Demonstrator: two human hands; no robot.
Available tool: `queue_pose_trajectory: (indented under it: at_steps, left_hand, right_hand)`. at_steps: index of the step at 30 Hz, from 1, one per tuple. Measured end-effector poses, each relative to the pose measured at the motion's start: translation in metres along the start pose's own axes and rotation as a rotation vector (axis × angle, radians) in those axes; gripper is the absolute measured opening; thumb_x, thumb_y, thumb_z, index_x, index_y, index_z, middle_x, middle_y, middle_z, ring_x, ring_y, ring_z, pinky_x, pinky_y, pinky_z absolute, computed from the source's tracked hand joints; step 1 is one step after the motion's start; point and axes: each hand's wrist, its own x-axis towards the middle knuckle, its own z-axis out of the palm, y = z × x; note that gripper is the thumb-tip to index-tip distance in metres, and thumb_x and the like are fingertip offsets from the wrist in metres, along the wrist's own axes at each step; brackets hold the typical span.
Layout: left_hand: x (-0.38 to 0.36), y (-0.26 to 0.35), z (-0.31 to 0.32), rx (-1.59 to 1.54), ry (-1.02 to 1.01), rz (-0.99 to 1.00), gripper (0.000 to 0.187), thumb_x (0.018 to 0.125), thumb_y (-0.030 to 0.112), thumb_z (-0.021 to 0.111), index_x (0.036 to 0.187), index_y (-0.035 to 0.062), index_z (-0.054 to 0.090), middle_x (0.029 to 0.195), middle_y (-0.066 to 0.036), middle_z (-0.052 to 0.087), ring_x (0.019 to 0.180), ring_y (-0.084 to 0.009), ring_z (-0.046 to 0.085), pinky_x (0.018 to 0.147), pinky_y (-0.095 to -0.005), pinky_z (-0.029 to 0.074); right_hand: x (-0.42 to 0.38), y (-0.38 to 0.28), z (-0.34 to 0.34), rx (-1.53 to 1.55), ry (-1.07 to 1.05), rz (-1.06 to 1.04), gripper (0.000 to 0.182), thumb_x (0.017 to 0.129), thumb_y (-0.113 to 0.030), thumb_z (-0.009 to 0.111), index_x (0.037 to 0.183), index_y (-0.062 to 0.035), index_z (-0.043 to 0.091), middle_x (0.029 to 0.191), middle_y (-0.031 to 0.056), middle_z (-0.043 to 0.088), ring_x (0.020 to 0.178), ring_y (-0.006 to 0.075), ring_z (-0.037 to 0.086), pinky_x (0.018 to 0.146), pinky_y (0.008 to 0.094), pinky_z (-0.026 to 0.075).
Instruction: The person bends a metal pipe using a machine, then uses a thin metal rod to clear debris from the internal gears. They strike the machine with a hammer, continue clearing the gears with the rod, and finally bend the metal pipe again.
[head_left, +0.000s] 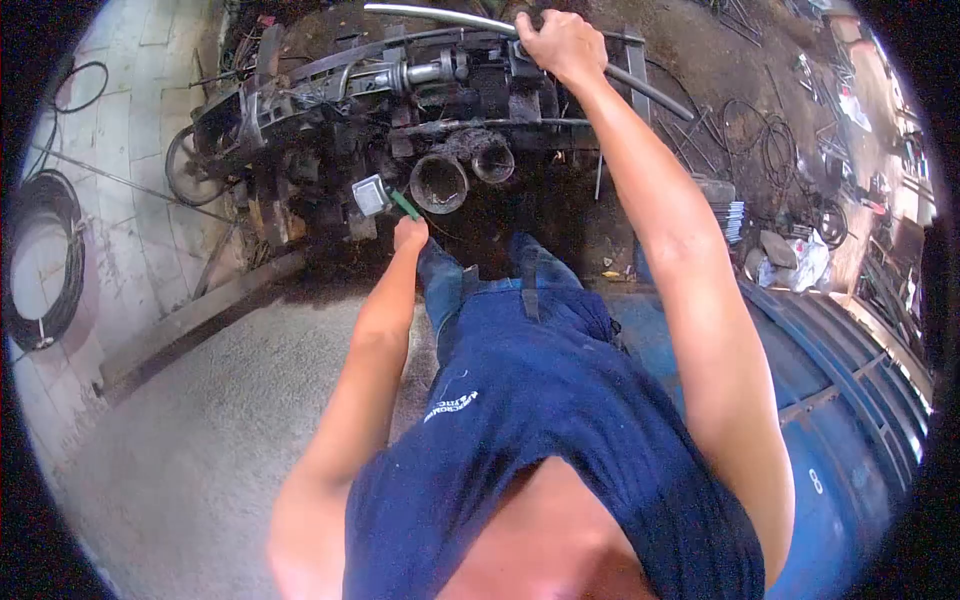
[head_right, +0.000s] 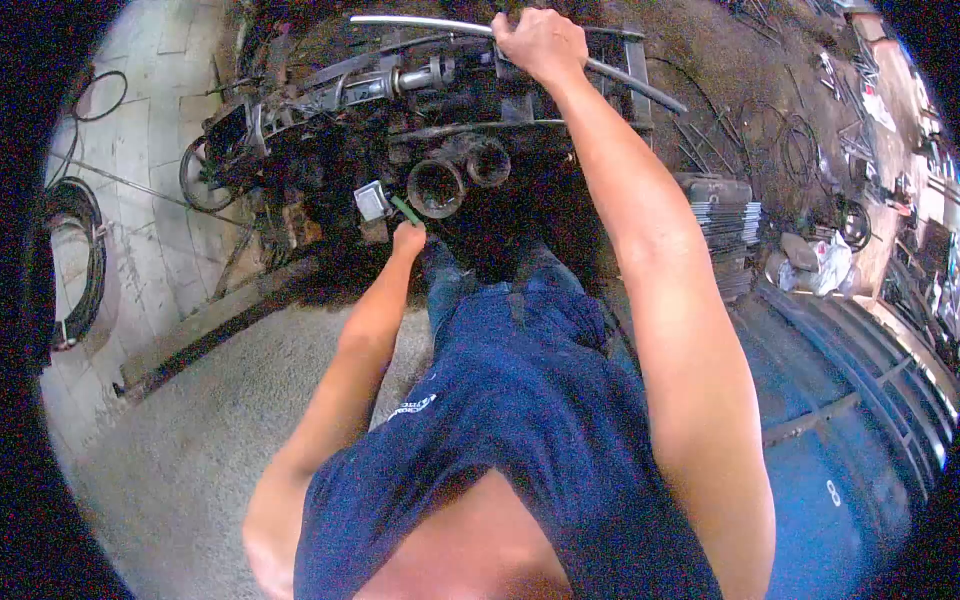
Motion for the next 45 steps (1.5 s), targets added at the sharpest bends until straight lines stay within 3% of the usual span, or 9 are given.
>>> queue_pose_trajectory:
  at_steps: [2, 7, 9, 13, 21, 29, 31, 37, 45]
  left_hand:
    - [-0.027, 0.032, -0.016, 0.406, -0.019, -0.015, 0.046, 0.086, 0.029, 0.046, 0.122, 0.0048, 0.063, 0.127, -0.019, 0.06, 0.121, -0.0339, 0.056, 0.1, -0.0432, 0.044]
    - [-0.022, 0.035, -0.026, 0.534, -0.19, 0.047, 0.051, 0.085, 0.038, 0.048, 0.117, 0.0022, 0.065, 0.118, -0.019, 0.065, 0.113, -0.035, 0.06, 0.097, -0.045, 0.046]
    - [-0.049, 0.032, -0.034, 0.371, -0.062, 0.49, 0.047, 0.087, 0.04, 0.051, 0.11, 0.0019, 0.067, 0.107, -0.023, 0.067, 0.106, -0.0404, 0.061, 0.093, -0.0466, 0.047]
    - [-0.08, 0.013, -0.036, 0.216, 0.075, 0.552, 0.044, 0.088, 0.04, 0.057, 0.1, -0.0016, 0.067, 0.1, -0.026, 0.066, 0.099, -0.0427, 0.062, 0.088, -0.0469, 0.049]
    - [-0.138, 0.017, -0.05, 0.299, -0.033, 0.564, 0.048, 0.09, 0.036, 0.057, 0.117, -0.0027, 0.062, 0.11, -0.026, 0.065, 0.103, -0.0369, 0.064, 0.09, -0.0413, 0.049]
    - [-0.157, 0.046, -0.081, 0.244, -0.037, 0.609, 0.053, 0.088, 0.035, 0.06, 0.124, -0.0041, 0.057, 0.102, -0.025, 0.067, 0.096, -0.0365, 0.066, 0.086, -0.0418, 0.05]
    - [-0.16, 0.05, -0.09, 0.203, -0.002, 0.662, 0.053, 0.088, 0.034, 0.06, 0.124, -0.0044, 0.057, 0.098, -0.024, 0.067, 0.093, -0.0358, 0.066, 0.084, -0.0418, 0.051]
    - [-0.148, 0.058, -0.126, 0.195, -0.045, 0.675, 0.051, 0.088, 0.033, 0.06, 0.123, -0.0043, 0.057, 0.098, -0.023, 0.068, 0.091, -0.0348, 0.066, 0.082, -0.0416, 0.051]
    - [-0.085, 0.047, -0.211, 0.091, 0.08, 0.967, 0.046, 0.089, 0.028, 0.061, 0.122, -0.004, 0.058, 0.094, -0.021, 0.068, 0.083, -0.029, 0.067, 0.077, -0.0382, 0.052]
  right_hand:
    - [-0.004, 0.003, 0.003, 0.06, 0.118, -0.076, 0.035, 0.084, -0.034, 0.062, 0.094, -0.0009, 0.066, 0.09, 0.0179, 0.067, 0.074, 0.0393, 0.065, 0.068, 0.045, 0.053]
    - [-0.025, 0.01, -0.012, 0.155, 0.864, -0.528, 0.031, 0.085, -0.035, 0.062, 0.091, -0.0048, 0.066, 0.065, 0.0114, 0.06, 0.061, 0.036, 0.058, 0.064, 0.0442, 0.051]
    - [-0.049, 0.03, 0.015, 0.11, 0.876, -0.54, 0.034, 0.082, -0.037, 0.064, 0.094, -0.0059, 0.066, 0.086, 0.0137, 0.066, 0.078, 0.031, 0.063, 0.08, 0.04, 0.046]
    - [-0.165, 0.084, 0.091, 0.491, 0.073, -0.415, 0.031, 0.076, -0.023, 0.067, 0.103, -0.0086, 0.06, 0.098, 0.0097, 0.063, 0.098, 0.0318, 0.057, 0.087, 0.044, 0.042]
    - [-0.19, 0.183, 0.17, 0.306, -0.106, 0.91, 0.06, 0.083, -0.042, 0.065, 0.126, -0.0057, 0.043, 0.119, 0.0231, 0.054, 0.113, 0.0403, 0.054, 0.092, 0.0516, 0.044]
    - [-0.196, 0.184, 0.219, 0.904, -0.197, 0.764, 0.03, 0.092, -0.027, 0.056, 0.112, -0.0049, 0.062, 0.098, 0.0179, 0.069, 0.096, 0.0348, 0.065, 0.085, 0.0411, 0.048]
    - [-0.228, 0.21, 0.25, 0.61, -0.22, 0.553, 0.029, 0.093, -0.023, 0.053, 0.111, -0.0026, 0.063, 0.092, 0.0153, 0.069, 0.09, 0.0301, 0.065, 0.083, 0.0391, 0.049]
    - [-0.324, 0.181, 0.148, 0.616, -0.112, 0.525, 0.037, 0.096, -0.034, 0.051, 0.107, -0.0008, 0.063, 0.098, 0.021, 0.065, 0.092, 0.0337, 0.062, 0.082, 0.0394, 0.046]
    - [-0.344, 0.079, 0.055, 0.386, -0.183, 0.292, 0.039, 0.098, -0.032, 0.051, 0.079, 0.0029, 0.055, 0.061, 0.0192, 0.051, 0.054, 0.0263, 0.046, 0.056, 0.0411, 0.04]
